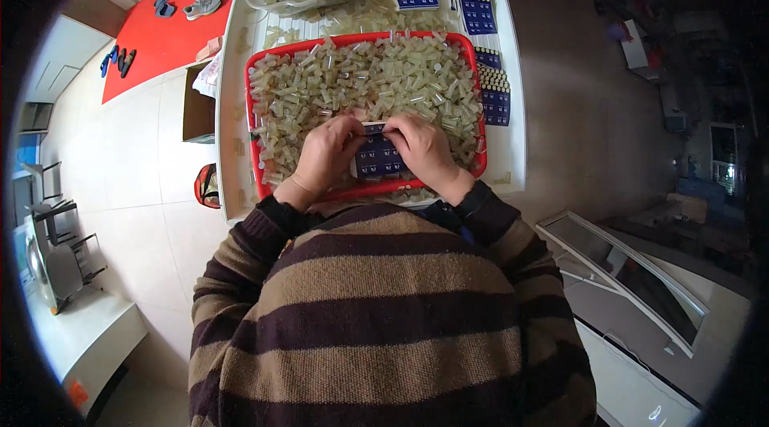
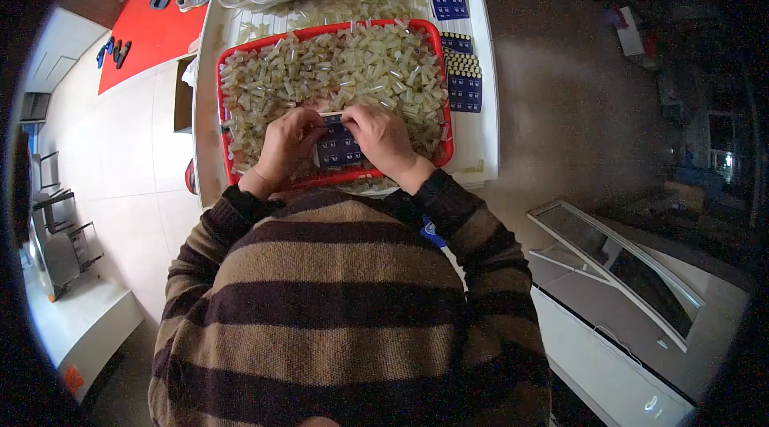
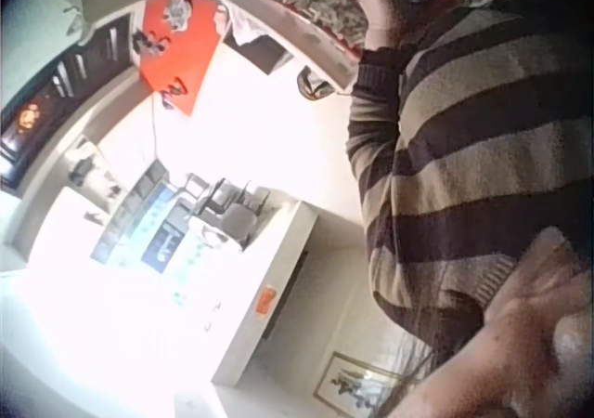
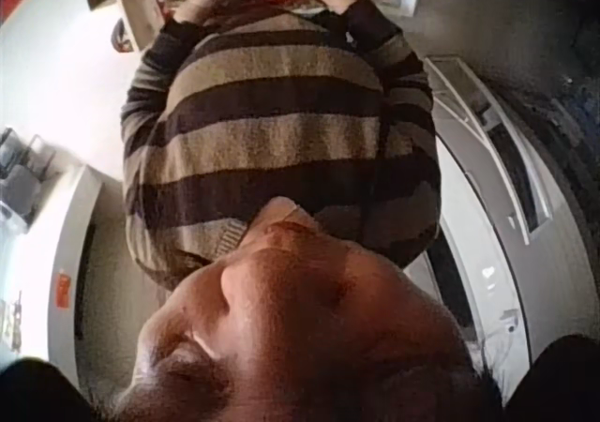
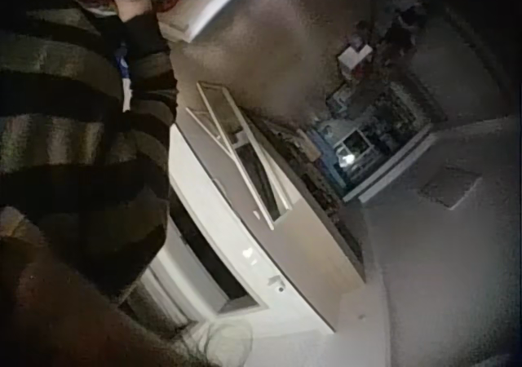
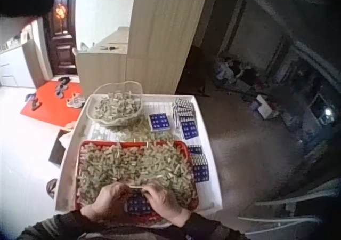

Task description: The person assembles small dropper ampoules by picking up vials and plastic caps from containers and pressing the caps onto the vials by hand.

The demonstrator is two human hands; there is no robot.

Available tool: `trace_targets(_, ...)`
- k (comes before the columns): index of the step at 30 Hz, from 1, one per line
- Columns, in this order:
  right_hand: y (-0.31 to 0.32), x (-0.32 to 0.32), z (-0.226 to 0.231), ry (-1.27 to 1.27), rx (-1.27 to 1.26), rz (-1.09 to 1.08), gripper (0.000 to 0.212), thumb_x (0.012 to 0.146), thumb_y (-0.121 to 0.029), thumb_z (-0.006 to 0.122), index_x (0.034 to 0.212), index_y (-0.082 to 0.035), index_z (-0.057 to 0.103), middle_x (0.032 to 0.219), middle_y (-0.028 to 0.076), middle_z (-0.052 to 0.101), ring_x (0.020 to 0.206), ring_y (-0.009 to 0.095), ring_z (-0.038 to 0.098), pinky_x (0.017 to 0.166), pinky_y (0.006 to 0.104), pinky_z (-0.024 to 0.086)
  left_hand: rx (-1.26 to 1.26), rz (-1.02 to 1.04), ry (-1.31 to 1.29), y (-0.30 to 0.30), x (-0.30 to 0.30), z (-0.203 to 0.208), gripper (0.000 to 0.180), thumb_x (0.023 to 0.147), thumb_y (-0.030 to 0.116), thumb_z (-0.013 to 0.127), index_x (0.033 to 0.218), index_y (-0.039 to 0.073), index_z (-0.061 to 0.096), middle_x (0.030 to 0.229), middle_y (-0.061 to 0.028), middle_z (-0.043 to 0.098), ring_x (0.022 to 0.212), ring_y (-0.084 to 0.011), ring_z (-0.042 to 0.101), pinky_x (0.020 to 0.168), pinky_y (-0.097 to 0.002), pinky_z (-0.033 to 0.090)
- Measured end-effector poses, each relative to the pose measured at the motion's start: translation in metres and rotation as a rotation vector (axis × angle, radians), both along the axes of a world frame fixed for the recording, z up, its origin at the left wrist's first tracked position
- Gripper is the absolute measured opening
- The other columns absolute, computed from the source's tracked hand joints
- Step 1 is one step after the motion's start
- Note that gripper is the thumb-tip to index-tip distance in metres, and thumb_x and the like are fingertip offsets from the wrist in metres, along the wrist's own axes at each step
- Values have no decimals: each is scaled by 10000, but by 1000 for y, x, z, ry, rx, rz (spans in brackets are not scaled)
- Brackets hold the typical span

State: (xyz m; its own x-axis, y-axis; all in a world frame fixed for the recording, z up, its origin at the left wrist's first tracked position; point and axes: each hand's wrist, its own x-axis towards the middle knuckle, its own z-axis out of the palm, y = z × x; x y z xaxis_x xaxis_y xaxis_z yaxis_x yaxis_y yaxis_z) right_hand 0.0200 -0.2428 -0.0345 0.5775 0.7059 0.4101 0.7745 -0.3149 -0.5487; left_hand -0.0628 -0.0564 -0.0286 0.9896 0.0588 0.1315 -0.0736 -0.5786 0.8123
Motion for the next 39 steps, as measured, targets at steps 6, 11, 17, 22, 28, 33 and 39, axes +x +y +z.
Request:
trace_targets(6,3,0,10,278,105,-10,151,807,-34,650,955,-25,618,832,87,617,751,221,614,652,307,478,-439,26,68,4,-2,-1,114,836,15,647,948,6,633,881,-28,647,827,-72,562,746,-247,474)
trace_targets(11,5,-3,17,382,58,-29,94,808,-36,659,898,-13,642,818,85,618,714,189,595,632,289,464,-569,20,218,12,-3,-6,106,848,13,634,949,-19,639,896,-5,649,813,-66,562,747,-236,473)
trace_targets(17,4,-3,9,378,77,-9,99,805,-44,665,897,-11,647,819,85,618,700,186,588,629,284,461,-485,57,342,15,-5,4,117,836,68,659,909,-23,644,827,-12,632,786,-82,563,700,-239,460)
trace_targets(22,4,-5,-1,287,102,-2,92,805,-46,665,882,-1,642,823,88,612,717,203,595,650,297,471,-193,16,65,17,-4,-6,120,764,102,700,844,21,661,726,-99,629,675,-187,596,627,-295,468)
trace_targets(28,6,-11,0,224,36,-80,72,801,-29,653,859,5,627,828,96,596,765,246,609,673,325,483,85,-61,-8,21,5,-2,97,761,125,636,772,29,648,725,-147,620,697,-311,603,624,-397,472)
trace_targets(33,8,-14,-2,121,-38,-213,87,784,-16,651,863,-12,617,859,105,582,790,289,604,672,356,484,318,27,-123,20,27,8,119,766,127,585,740,49,671,742,-160,638,725,-335,628,643,-422,506)
trace_targets(39,16,-22,2,-32,-80,-269,93,780,-19,644,866,-29,610,879,111,566,797,323,588,685,394,479,646,-166,167,14,54,-4,122,750,107,575,722,60,683,770,-170,657,730,-330,657,628,-422,536)
